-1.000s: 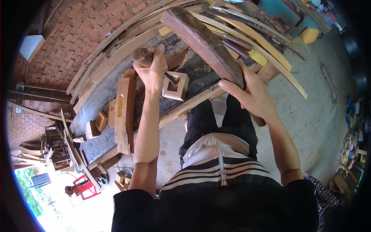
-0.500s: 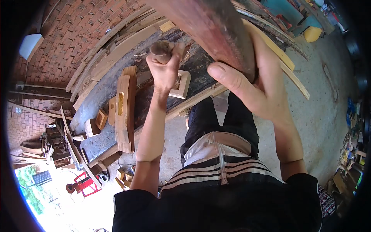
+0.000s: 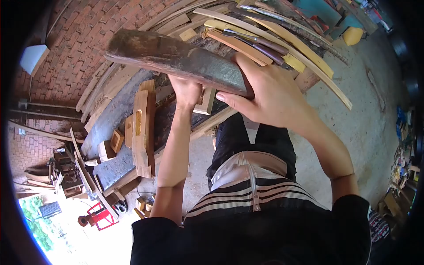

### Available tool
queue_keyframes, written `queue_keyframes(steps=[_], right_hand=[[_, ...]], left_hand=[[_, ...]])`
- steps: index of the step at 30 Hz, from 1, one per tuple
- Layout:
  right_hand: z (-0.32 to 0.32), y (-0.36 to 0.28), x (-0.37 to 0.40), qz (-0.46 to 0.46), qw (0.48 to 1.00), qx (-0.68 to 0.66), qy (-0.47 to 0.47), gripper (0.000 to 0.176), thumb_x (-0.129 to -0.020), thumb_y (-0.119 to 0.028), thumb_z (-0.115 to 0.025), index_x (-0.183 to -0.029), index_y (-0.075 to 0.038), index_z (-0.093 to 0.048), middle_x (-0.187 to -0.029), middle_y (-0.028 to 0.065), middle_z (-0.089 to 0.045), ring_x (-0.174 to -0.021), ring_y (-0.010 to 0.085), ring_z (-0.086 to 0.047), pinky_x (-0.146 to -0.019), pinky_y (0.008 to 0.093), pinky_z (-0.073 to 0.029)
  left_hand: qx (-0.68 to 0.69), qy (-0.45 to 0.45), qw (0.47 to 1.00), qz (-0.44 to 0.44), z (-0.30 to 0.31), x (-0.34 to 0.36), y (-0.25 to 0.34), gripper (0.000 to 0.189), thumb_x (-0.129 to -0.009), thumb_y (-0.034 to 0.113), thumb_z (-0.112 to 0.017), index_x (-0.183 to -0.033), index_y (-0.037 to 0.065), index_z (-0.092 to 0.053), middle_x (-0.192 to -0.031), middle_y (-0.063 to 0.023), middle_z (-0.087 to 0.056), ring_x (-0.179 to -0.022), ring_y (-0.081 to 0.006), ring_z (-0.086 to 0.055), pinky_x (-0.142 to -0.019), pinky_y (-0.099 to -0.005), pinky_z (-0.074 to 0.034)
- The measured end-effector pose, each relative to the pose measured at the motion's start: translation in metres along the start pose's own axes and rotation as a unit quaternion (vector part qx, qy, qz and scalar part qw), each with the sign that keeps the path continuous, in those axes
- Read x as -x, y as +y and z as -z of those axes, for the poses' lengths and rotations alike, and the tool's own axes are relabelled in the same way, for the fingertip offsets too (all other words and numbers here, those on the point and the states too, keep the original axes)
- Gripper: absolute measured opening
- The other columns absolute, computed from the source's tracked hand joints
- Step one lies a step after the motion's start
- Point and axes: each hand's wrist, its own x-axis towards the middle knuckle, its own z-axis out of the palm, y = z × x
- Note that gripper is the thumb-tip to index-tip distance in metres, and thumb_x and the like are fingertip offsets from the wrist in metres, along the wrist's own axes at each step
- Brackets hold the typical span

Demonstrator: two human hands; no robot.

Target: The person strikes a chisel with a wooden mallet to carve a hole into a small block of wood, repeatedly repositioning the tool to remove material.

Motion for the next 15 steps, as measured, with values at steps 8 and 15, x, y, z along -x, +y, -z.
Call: queue_keyframes(steps=[8, 15], right_hand=[[-0.015, 0.034, 0.023, -0.049, 0.994, -0.085, 0.050, 0.060, -0.086, -0.047, -0.070, -0.116, 0.005, -0.056, -0.089, 0.0250, -0.068, -0.084, 0.0408, -0.069, -0.075, 0.0448, -0.053], [-0.005, 0.032, 0.035, -0.130, 0.982, -0.133, 0.042, 0.067, -0.088, -0.047, -0.069, -0.125, 0.007, -0.053, -0.098, 0.0273, -0.067, -0.091, 0.0407, -0.068, -0.080, 0.0433, -0.052]], left_hand=[[0.126, 0.153, 0.972, 0.124, 0.046, -0.018, -0.009, 0.020, -0.092, 0.006, -0.066, -0.079, 0.011, -0.052, -0.053, 0.0030, -0.046, -0.040, -0.0037, -0.036, -0.036, -0.0227, -0.025], [0.138, 0.096, 0.977, 0.130, 0.025, -0.016, 0.000, 0.024, -0.091, 0.005, -0.069, -0.076, 0.011, -0.051, -0.055, 0.0030, -0.045, -0.042, -0.0036, -0.035, -0.038, -0.0230, -0.024]])
